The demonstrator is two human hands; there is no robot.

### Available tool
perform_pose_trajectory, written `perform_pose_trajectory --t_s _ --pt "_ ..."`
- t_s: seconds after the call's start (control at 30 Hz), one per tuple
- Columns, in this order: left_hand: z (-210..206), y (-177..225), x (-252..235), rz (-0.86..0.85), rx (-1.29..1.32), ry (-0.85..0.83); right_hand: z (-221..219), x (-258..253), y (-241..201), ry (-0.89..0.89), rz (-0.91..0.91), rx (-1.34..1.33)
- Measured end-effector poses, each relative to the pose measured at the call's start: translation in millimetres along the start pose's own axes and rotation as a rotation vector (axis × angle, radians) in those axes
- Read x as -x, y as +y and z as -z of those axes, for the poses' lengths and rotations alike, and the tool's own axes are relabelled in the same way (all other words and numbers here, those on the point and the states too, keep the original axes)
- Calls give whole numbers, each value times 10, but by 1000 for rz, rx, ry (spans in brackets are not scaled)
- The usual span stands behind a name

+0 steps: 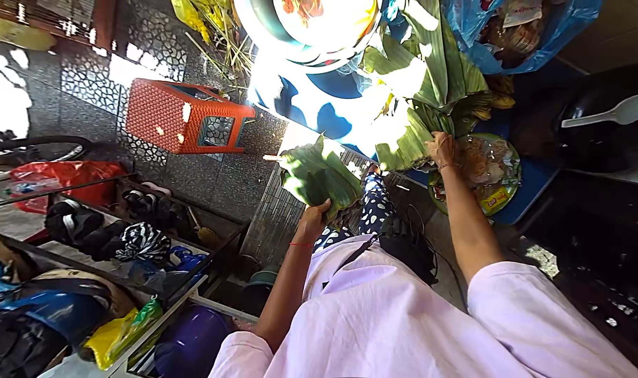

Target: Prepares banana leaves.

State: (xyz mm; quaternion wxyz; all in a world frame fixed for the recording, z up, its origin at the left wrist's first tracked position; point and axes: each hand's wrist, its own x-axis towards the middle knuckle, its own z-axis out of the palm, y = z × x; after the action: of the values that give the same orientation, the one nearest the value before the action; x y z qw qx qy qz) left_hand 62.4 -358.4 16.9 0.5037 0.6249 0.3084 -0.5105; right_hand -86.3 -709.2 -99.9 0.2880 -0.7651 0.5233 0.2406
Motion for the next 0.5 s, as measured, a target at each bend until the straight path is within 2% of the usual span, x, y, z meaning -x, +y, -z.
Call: perform_pose_trajectory --t_s 0.1,0.2,0.27,0.37,0.5 --pt "-40 24 16 2 -8 -1 354 192 -40 73 58 -118" --pt "-74 40 18 -11 -7 -15 664 345 -62 230 217 -203" --pt "-94 46 -2 -20 4 -20 862 418 -84 355 305 -344" --pt "-125 64 9 -26 9 -22 1113 385 -104 455 345 -557" --pt "-169 83 14 -44 -21 -56 1375 291 -168 412 230 -374"
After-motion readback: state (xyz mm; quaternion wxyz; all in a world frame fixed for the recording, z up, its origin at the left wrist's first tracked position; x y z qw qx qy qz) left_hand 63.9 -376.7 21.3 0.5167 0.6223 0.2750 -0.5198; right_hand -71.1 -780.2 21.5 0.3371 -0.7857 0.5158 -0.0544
